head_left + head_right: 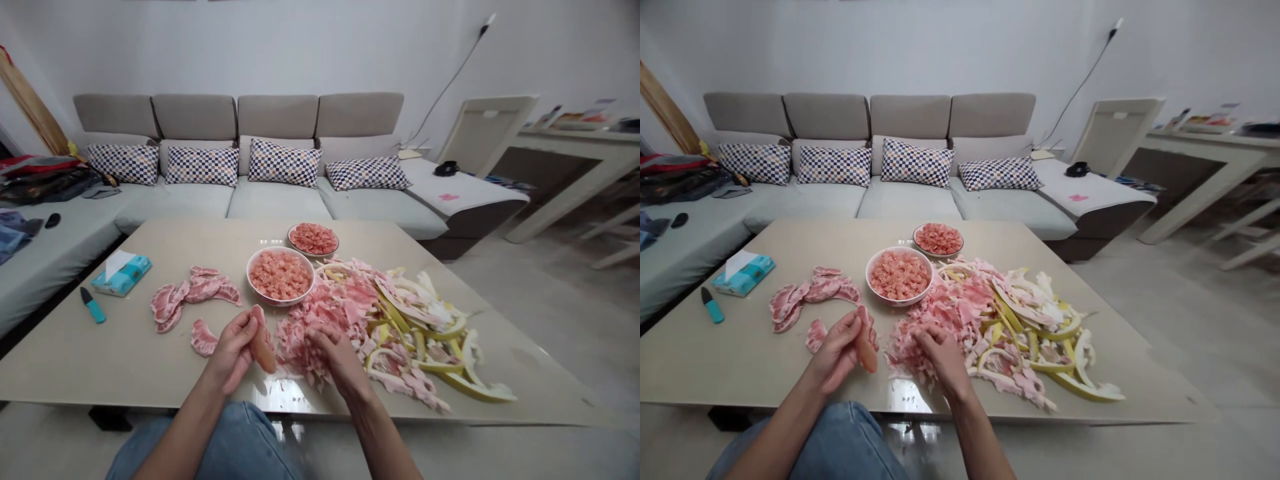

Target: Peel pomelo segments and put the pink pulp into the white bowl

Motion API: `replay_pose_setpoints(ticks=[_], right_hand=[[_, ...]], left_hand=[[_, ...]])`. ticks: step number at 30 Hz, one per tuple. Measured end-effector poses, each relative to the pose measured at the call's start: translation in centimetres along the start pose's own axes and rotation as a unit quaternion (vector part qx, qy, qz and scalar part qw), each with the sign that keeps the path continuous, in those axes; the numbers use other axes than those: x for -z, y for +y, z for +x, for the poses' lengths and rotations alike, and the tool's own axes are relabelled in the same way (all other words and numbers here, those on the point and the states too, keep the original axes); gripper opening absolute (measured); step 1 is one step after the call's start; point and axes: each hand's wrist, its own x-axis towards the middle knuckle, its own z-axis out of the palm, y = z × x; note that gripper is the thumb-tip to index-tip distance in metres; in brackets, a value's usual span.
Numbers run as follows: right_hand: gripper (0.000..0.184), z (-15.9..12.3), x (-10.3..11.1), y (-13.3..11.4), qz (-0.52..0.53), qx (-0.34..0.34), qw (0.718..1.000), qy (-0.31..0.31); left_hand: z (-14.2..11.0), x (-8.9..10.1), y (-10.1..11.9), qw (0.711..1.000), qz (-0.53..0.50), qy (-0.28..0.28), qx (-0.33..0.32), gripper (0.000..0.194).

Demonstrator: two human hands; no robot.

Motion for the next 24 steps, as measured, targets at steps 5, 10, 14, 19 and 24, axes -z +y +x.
replay_pose_setpoints(ticks=[5,10,14,19,24], right_hand=[[0.031,-0.9,0.1,-0.6,0.006,-0.038,0.999,-0.035],[0.025,-1.2,-1.5,-1.8,-0.041,0.029,0.997,-0.062],[0.021,-1.1,-3.0,-2.5,-0.045,0.057,0.994,-0.078],[0.020,-0.8,-3.9,-2.1,-0.033,0.044,0.997,-0.053],[0.025,-1.1,-4.3,-1.7,0.038,-0.017,0.996,-0.075]], left_hand=[[0.4,0.0,-0.7,0.999,0.003,0.032,0.012,0.021],[0.4,0.0,-0.7,0.999,0.001,0.031,0.015,0.025],[0.3,0.0,-0.8,1.000,0.003,0.015,0.024,0.022],[0.2,-0.1,-1.1,1.000,0.009,-0.009,0.020,0.017],[0.3,-0.2,-1.0,0.999,-0.015,-0.013,0.028,0.017]])
